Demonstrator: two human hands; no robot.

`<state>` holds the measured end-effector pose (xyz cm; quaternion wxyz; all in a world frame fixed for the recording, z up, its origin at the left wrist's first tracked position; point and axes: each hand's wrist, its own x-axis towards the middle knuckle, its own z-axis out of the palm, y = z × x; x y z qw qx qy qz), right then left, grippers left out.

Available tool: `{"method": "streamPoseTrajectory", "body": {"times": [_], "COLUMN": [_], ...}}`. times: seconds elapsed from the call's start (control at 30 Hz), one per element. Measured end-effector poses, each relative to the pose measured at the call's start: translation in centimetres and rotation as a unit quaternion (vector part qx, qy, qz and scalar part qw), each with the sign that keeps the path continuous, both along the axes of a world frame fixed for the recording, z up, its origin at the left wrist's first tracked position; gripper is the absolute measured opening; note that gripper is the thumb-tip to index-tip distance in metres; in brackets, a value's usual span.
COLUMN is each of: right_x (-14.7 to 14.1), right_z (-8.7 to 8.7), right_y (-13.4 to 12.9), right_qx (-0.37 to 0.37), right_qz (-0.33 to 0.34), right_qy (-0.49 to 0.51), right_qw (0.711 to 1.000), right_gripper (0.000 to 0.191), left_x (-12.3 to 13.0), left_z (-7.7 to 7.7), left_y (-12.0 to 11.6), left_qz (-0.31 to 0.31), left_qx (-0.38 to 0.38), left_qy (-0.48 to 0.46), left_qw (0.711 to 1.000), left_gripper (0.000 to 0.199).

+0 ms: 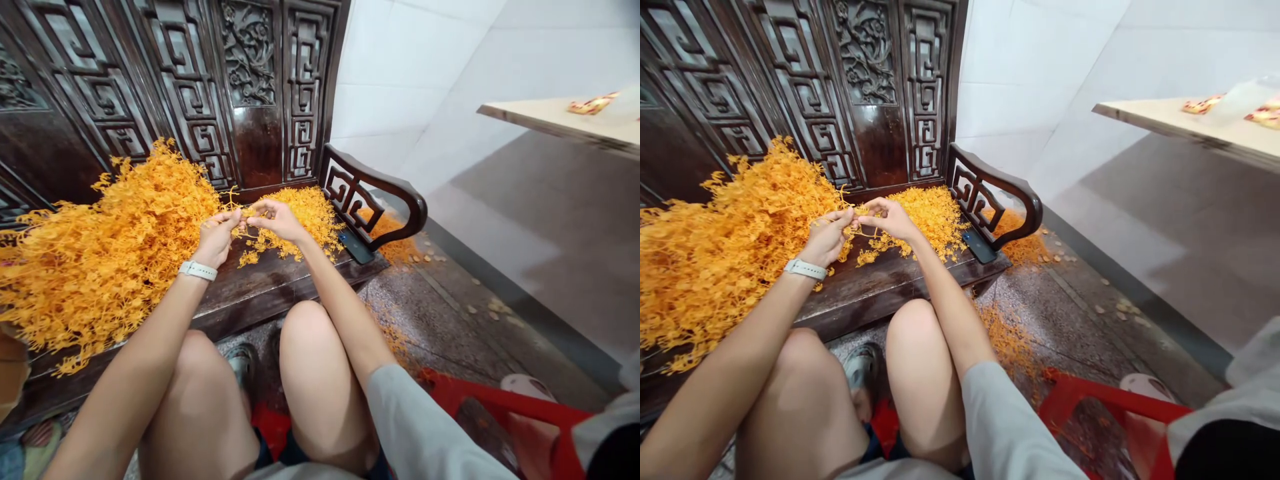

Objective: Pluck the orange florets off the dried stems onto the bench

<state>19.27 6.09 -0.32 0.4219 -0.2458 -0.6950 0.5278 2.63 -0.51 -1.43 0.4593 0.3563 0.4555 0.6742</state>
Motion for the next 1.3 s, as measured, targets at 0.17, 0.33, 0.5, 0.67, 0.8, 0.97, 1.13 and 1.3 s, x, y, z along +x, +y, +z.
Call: {"method": "streamPoseTrajectory", "body": {"times": [0.17, 0.33, 0.5, 0.67, 0.8, 0.97, 1.13, 1.3], "right_x": [-0.3, -1.3, -1.5, 1.8, 4.5, 8.3, 7.1, 2.1], "right_z": [-0.6, -1.5, -2.2, -4.0, -3.7, 0.3, 2.1, -0.1], "right_y": [0.1, 0.1, 0.9, 1.1, 0.3, -0.5, 0.4, 1.6], "right_qx": [-0.036, -0.127, -0.228, -0.253, -0.223, -0.156, -0.159, -0.271], "right_qz": [-0.012, -0.063, -0.219, -0.269, -0.149, 0.176, 0.209, -0.111], "right_qy": [0.047, 0.096, 0.092, 0.045, 0.000, -0.125, -0.155, 0.048], "right_qw": [0.998, 0.985, 0.944, 0.928, 0.963, 0.964, 0.952, 0.955], "right_gripper": [0.041, 0.035, 0.020, 0.022, 0.022, 0.021, 0.034, 0.035], "left_x": [0.2, 0.6, 1.6, 2.3, 1.8, 0.3, -0.5, -0.5], "left_z": [0.2, 0.0, 1.0, 2.8, 2.7, 1.7, 1.2, 0.7], "left_y": [-0.2, 0.1, -0.5, -2.2, -1.9, -0.9, -0.3, 0.0], "left_qz": [-0.012, -0.034, -0.005, -0.012, 0.015, 0.021, 0.040, 0.041], "left_qx": [0.014, 0.057, 0.062, 0.099, 0.083, 0.058, 0.045, 0.002], "left_qy": [0.095, 0.192, 0.193, 0.145, 0.107, 0.050, 0.029, 0.019], "left_qw": [0.995, 0.979, 0.979, 0.984, 0.991, 0.997, 0.998, 0.999], "left_gripper": [0.036, 0.030, 0.026, 0.027, 0.029, 0.033, 0.033, 0.038]}}
